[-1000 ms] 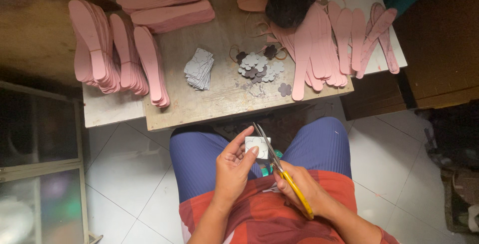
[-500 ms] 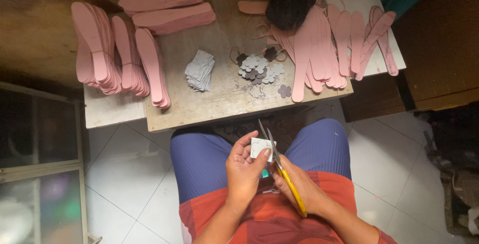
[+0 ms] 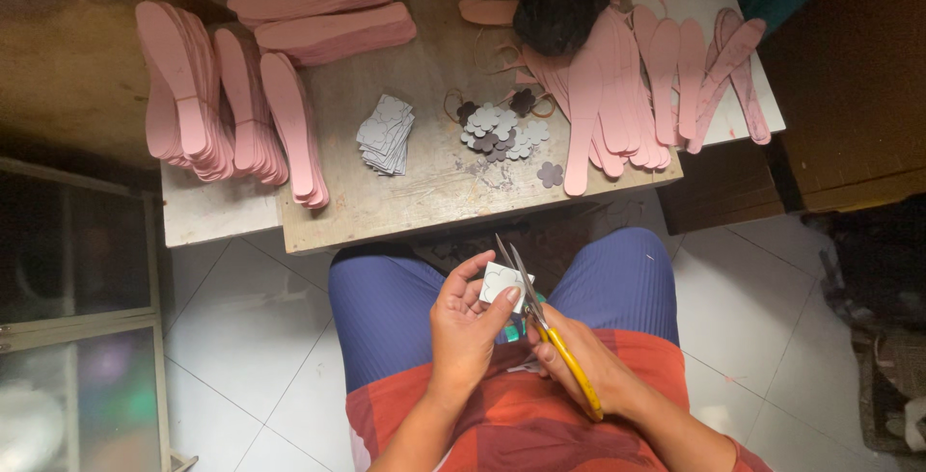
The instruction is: The person sits on the floor and uses yellow-handled scissors to cut small white foam pieces into flower shapes. They place the cut pieces on a table with other pink foam insoles and cutouts, then pick up another white piece to continue cutting.
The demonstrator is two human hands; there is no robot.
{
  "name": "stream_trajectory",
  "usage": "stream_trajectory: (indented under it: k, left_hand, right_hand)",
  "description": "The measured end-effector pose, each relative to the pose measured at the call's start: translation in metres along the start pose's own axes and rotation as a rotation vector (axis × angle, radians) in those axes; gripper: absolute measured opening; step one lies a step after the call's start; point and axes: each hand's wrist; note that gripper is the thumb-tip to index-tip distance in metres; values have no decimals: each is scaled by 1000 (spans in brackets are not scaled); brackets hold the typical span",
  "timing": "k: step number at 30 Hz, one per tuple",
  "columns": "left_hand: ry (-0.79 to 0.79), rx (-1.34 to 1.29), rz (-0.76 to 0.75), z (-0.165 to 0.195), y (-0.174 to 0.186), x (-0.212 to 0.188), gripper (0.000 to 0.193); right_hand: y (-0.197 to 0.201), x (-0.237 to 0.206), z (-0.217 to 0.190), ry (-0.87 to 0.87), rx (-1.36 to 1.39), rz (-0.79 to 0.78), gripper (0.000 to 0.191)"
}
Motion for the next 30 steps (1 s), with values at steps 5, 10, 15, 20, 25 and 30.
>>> stream_trajectory:
  k: [5, 10, 15, 20, 25, 30]
  left_hand:
    - [53, 43, -36, 8, 6, 2, 54]
    - [87, 47, -63, 13, 12, 5, 54]
    - [116, 102, -91, 16, 21, 9, 55]
    - [85, 129, -87, 15, 27, 11, 59]
    - [16, -17, 3, 4, 16, 8, 63]
    - [52, 36, -27, 8, 15, 5, 64]
  right_hand:
    - [2, 0, 0, -18, -1, -15, 54]
    - [7, -1, 0, -15, -48, -22, 52]
    - [11, -1, 3, 7, -130, -16, 49]
    - [12, 0, 8, 18, -182, -10, 47]
    - [11, 1, 9, 8, -156, 3, 44]
    - [11, -2, 5, 61, -167, 8, 39]
Point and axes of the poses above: each hand's wrist, its own x-axis towards the middle knuckle, its own y-axis out of the back of the hand, z = x × y, and after that the axes turned 8 degrees about -y, right-handed
